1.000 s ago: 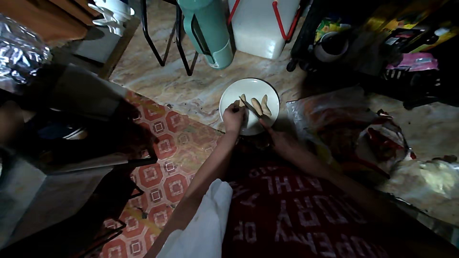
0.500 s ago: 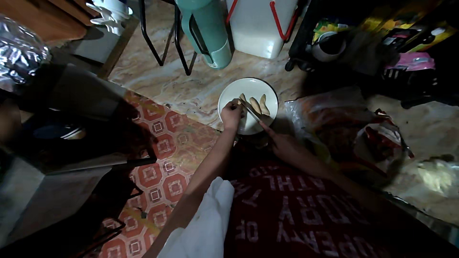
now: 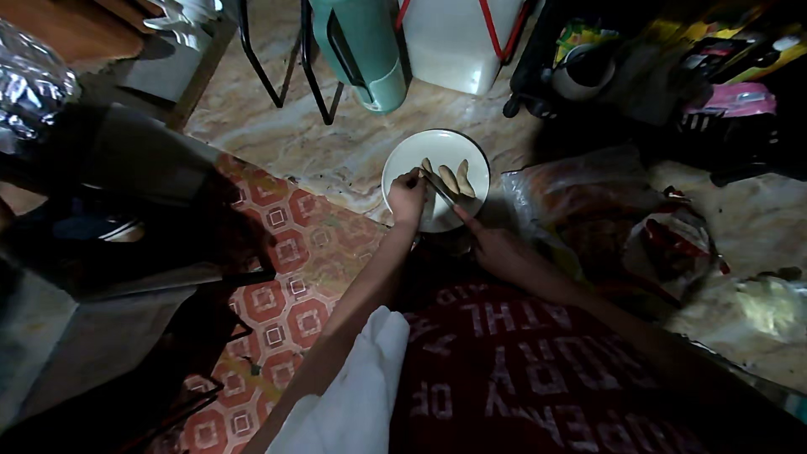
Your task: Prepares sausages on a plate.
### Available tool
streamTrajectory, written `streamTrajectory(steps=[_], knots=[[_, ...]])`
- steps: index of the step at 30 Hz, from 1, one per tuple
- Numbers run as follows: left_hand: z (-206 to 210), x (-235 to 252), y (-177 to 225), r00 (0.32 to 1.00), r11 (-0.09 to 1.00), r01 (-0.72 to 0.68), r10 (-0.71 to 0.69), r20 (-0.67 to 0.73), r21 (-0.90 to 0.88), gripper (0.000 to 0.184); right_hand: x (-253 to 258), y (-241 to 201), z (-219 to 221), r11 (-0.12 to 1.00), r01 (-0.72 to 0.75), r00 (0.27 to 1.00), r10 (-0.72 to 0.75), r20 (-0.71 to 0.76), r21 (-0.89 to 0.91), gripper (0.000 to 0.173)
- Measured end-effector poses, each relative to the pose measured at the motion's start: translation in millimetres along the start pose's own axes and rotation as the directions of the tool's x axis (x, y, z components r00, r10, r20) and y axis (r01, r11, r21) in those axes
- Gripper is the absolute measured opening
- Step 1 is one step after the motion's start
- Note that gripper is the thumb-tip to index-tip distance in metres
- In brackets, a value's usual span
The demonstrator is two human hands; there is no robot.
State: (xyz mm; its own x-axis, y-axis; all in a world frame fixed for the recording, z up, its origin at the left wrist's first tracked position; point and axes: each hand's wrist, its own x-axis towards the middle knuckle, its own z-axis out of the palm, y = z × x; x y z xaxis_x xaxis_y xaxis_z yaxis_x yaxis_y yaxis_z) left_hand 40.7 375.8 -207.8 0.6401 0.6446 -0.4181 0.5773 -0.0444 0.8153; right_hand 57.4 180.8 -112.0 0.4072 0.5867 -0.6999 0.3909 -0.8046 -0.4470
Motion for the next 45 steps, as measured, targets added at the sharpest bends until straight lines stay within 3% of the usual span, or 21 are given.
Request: streamTrajectory(steps=[13,21,30,41,45], knots=[[1,-1,-2,0.999,1.000,-0.031,0.031,-0.010,0.002,0.031,7,-6,-2,0.999,-0.046,0.998,0.045,0.045,0.027,0.073],[-1,-7,-10,0.995,0.995,-0.094,0.093,-0.039,-0.023,0.037,15,9,17,0.998,-0.019,1.000,0.018,-0.009,-0.058,0.081],[-3,-9,-9,0.996,0.996,-0.082,0.080,-0.041,-0.036,0.033,1,18,21,0.997,0.070,0.989,-0.067,-0.130,0.013,0.068],[-1,-10,-6,0.996,0.997,-0.074,0.073,-0.053,-0.026,0.029,-3,20,20,0.996,0.088,0.992,-0.088,-0.093,-0.006,0.065],[0,-9,-8,0.996,0.996,-0.076,0.075,-0.039,-0.045,0.039,-1,17,17,0.998,0.059,0.997,-0.058,-0.050,0.011,0.068]])
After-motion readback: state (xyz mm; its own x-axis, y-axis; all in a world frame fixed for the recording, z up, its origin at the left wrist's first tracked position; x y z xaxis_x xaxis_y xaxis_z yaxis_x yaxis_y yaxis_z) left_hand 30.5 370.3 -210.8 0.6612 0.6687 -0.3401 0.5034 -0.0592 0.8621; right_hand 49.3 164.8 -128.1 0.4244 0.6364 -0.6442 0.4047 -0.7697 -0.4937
